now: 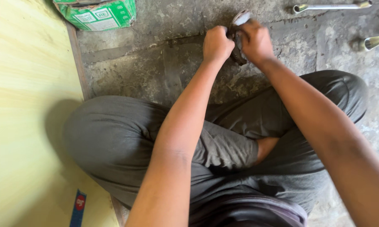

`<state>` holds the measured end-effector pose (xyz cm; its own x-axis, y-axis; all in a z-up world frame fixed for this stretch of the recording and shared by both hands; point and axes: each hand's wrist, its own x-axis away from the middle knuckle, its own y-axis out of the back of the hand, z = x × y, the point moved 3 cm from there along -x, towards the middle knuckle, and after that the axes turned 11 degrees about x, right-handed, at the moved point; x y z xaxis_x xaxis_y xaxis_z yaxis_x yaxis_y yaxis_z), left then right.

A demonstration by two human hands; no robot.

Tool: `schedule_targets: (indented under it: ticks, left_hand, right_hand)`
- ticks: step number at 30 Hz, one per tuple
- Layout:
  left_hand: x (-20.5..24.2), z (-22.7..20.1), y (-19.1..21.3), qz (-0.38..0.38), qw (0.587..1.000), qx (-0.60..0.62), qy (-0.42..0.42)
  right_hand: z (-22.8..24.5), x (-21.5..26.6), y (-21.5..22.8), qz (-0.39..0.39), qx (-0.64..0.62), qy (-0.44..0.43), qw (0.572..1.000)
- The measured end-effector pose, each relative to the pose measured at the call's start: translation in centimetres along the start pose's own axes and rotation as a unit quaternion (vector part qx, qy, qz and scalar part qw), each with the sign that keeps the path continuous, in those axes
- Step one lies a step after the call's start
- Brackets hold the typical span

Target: The person scrapes grime and debris from a metal brake shoe using a small hand tool while sitting on the floor.

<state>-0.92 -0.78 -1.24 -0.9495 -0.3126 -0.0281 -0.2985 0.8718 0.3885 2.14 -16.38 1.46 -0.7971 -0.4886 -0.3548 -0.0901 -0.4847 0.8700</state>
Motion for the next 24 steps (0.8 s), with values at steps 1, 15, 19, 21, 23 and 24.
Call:
schedule_targets:
  ticks: [1, 15, 19, 21, 23, 24]
  left_hand:
    - [0.0, -0.3, -0.4, -0.001, 1.000, 0.009, -0.001]
    - [0.6, -0.4, 0.0, 0.033, 0.999, -0.027, 0.025]
    - [0.3, -1.0, -0.1, 0.010, 1.000, -0.029, 0.007]
    - [0.3, -0.6, 0.0, 0.023, 0.999, 0.000, 0.030]
    - [0.6, -0.1, 0.3, 0.018, 0.998, -0.053, 0.016]
    - [0.2, -0.4, 0.2, 0.011, 0.997, -0.073, 0.006]
  right_hand:
    - [-0.4, -0.2, 0.8, -0.008, 0.026, -0.021, 0.999]
    - [0.6, -0.8, -0.2, -0.048, -0.010, 0.038, 0.998]
    - [-0.8, -1.1, -0.8, -0.020, 0.015, 0.035, 0.999]
    - [-1.2, -1.0, -1.2, -0.020, 0.043, 0.000, 0.999]
    - [-0.9, -0.5, -1.8, -0.013, 0.075, -0.013, 0.997]
    - [-0.9, -0.7, -1.5, -0.032, 0.061, 0.027, 0.997]
